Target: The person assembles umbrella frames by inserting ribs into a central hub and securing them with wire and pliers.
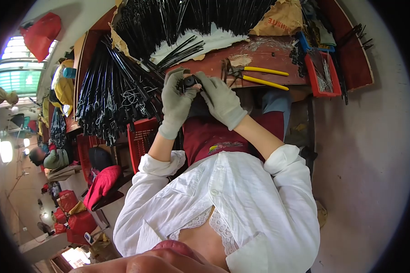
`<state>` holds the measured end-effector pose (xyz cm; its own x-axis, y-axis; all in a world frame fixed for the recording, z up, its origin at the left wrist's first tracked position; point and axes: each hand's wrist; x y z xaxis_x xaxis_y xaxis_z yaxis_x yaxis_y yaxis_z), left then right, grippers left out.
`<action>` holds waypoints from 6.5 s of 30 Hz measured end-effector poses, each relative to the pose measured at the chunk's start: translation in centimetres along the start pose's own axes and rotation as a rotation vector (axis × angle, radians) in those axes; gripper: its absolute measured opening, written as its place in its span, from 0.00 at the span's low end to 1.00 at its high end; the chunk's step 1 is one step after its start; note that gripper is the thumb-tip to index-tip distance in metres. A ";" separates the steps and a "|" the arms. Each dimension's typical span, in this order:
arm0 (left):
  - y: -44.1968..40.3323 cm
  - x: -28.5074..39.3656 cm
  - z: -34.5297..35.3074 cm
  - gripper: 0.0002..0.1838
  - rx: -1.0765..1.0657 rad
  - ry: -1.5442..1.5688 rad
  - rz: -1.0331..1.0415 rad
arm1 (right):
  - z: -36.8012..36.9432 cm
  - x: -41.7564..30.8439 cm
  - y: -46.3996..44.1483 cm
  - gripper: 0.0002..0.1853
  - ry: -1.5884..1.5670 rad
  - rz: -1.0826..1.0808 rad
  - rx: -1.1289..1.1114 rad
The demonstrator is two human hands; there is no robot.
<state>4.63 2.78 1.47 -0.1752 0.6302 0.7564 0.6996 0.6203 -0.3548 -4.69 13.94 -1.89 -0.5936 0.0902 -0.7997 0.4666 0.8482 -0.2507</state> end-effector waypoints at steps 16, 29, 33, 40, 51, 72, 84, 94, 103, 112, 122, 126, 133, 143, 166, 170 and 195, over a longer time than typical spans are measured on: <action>1.3 -1.0 0.0 0.21 -0.072 0.088 -0.002 | 0.1 2.0 0.9 0.37 -0.015 -0.151 0.105; -0.1 -0.3 -2.4 0.18 -0.274 0.386 -0.170 | -0.2 2.0 0.8 0.37 -0.030 -0.236 0.089; 0.6 -0.6 -2.3 0.16 -0.273 0.447 -0.139 | -0.3 2.1 1.0 0.37 -0.055 -0.201 0.070; 1.2 -0.9 -2.1 0.22 -0.274 0.439 -0.177 | -0.5 2.2 1.3 0.37 -0.043 -0.222 0.041; 0.7 0.8 -0.8 0.20 -0.173 0.118 -0.006 | -0.4 -0.3 2.9 0.37 0.212 -0.091 0.093; 4.5 2.3 1.1 0.45 -0.603 0.897 -0.103 | -6.1 1.7 5.3 0.18 -0.465 -0.023 -0.075; 2.4 1.2 1.7 0.37 -0.313 1.124 -0.285 | -4.7 -1.0 3.4 0.15 -0.143 -0.079 0.149; 1.6 0.0 2.1 0.31 -0.395 1.189 -0.280 | -4.8 -0.7 3.2 0.18 -0.182 0.223 -0.161; 2.5 1.7 3.4 0.25 -0.232 0.829 -0.194 | -3.5 0.3 3.6 0.23 -0.251 0.248 -0.025; 3.4 2.5 3.9 0.22 -0.075 0.679 -0.179 | -2.8 1.5 4.0 0.23 -0.335 0.196 0.084; 2.2 2.7 1.7 0.21 -0.240 0.743 -0.201 | -4.5 0.4 3.1 0.17 -0.329 0.263 -0.100; 2.3 1.9 1.4 0.20 -0.251 0.678 -0.260 | -4.0 1.3 3.0 0.16 -0.375 0.167 -0.036; 1.5 1.7 2.2 0.21 -0.281 0.574 -0.134 | -3.6 1.6 2.5 0.15 -0.304 0.065 -0.040; 1.2 0.5 3.7 0.22 -0.290 0.610 -0.084 | -4.8 2.2 1.9 0.14 -0.109 -0.020 -0.053; -0.1 0.5 2.4 0.12 -0.266 0.800 -0.128 | -9.7 4.1 -0.9 0.10 -0.188 0.147 -0.080; 0.3 0.0 3.0 0.15 -0.282 0.642 -0.127 | -7.4 1.4 -0.6 0.11 -0.043 -0.165 -0.159; 2.1 -1.3 1.2 0.27 -0.207 0.621 -0.232 | -11.5 4.5 1.0 0.22 0.519 0.034 -0.477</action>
<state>5.48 3.84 -0.94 0.0496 0.0696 0.9963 0.8202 0.5663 -0.0804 -14.41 21.18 0.50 -0.8753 0.2577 -0.4093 0.2227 0.9659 0.1318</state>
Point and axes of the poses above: each hand's wrist, its own y-axis away from the middle knuckle, its own z-axis out of the palm, x = y × z, and after that the axes turned 3 degrees about -y, right-handed
